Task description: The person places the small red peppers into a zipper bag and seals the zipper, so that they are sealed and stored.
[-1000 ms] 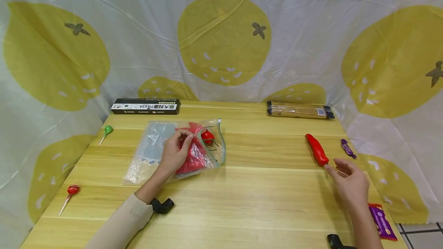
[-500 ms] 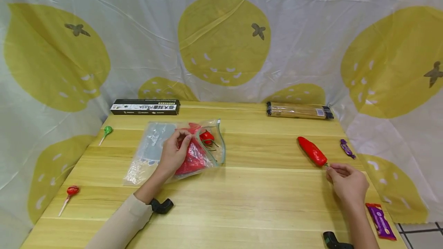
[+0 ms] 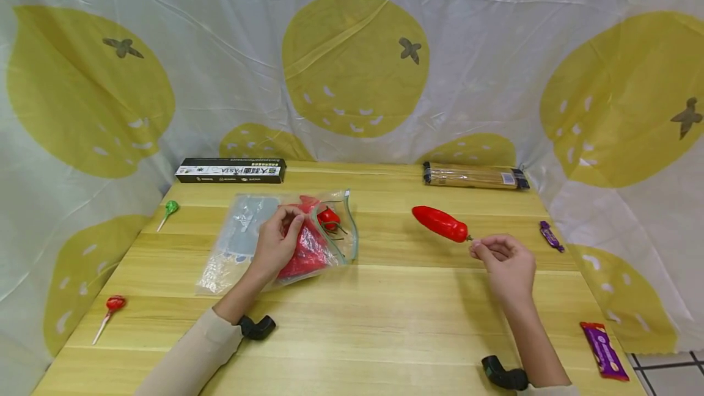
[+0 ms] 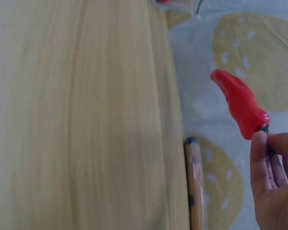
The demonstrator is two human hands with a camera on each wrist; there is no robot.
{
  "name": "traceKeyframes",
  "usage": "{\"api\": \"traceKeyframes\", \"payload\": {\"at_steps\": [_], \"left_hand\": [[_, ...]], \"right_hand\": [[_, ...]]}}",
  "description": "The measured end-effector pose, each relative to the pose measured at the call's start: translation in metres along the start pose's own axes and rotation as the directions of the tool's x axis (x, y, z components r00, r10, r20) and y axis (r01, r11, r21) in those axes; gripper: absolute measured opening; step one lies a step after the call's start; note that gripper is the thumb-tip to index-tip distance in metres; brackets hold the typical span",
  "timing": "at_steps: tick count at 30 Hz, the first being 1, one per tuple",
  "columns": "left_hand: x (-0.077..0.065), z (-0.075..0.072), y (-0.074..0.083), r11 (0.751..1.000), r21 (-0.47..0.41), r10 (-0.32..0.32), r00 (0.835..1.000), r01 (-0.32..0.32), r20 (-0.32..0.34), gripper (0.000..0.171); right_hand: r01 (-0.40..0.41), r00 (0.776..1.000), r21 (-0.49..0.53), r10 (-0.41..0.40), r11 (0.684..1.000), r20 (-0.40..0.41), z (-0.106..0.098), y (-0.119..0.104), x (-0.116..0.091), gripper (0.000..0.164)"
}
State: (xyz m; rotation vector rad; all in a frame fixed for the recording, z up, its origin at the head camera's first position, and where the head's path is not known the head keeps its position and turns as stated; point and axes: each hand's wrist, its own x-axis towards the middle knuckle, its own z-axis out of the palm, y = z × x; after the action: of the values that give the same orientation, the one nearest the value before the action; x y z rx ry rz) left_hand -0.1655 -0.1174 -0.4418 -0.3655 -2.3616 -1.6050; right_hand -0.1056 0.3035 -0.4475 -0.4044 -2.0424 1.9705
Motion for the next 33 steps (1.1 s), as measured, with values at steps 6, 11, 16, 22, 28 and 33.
{"api": "traceKeyframes", "payload": {"at_steps": [6,11,16,22,28,33], "left_hand": [[0.000,0.000,-0.001,1.000,-0.017,-0.003,1.000,0.003,0.005,0.010],[0.002,0.005,-0.028,0.999,-0.034,0.010,1.000,-0.010,0.007,0.010],[0.004,0.007,-0.039,0.998,-0.037,0.052,0.999,-0.053,-0.010,0.012],[0.004,0.007,-0.036,0.996,-0.043,0.081,0.997,-0.081,-0.001,0.008],[0.003,0.006,-0.035,0.998,-0.033,0.060,0.998,-0.059,0.030,0.007],[0.003,0.007,-0.035,0.998,-0.044,0.050,0.997,-0.047,0.054,0.006]], "right_hand": [[0.005,0.977,0.032,-0.012,0.999,0.215,0.059,-0.006,0.000,0.026],[0.015,0.947,0.027,-0.022,1.000,0.319,0.104,-0.007,-0.002,0.021],[0.004,0.927,0.076,-0.032,0.997,0.373,0.140,-0.006,-0.002,0.019],[0.010,0.927,0.048,-0.027,0.999,0.375,0.172,-0.007,0.002,0.023],[0.013,0.917,0.012,-0.017,1.000,0.399,0.199,-0.006,0.005,0.022],[-0.025,0.904,0.009,0.019,1.000,0.426,0.212,-0.005,0.006,0.023]]}}
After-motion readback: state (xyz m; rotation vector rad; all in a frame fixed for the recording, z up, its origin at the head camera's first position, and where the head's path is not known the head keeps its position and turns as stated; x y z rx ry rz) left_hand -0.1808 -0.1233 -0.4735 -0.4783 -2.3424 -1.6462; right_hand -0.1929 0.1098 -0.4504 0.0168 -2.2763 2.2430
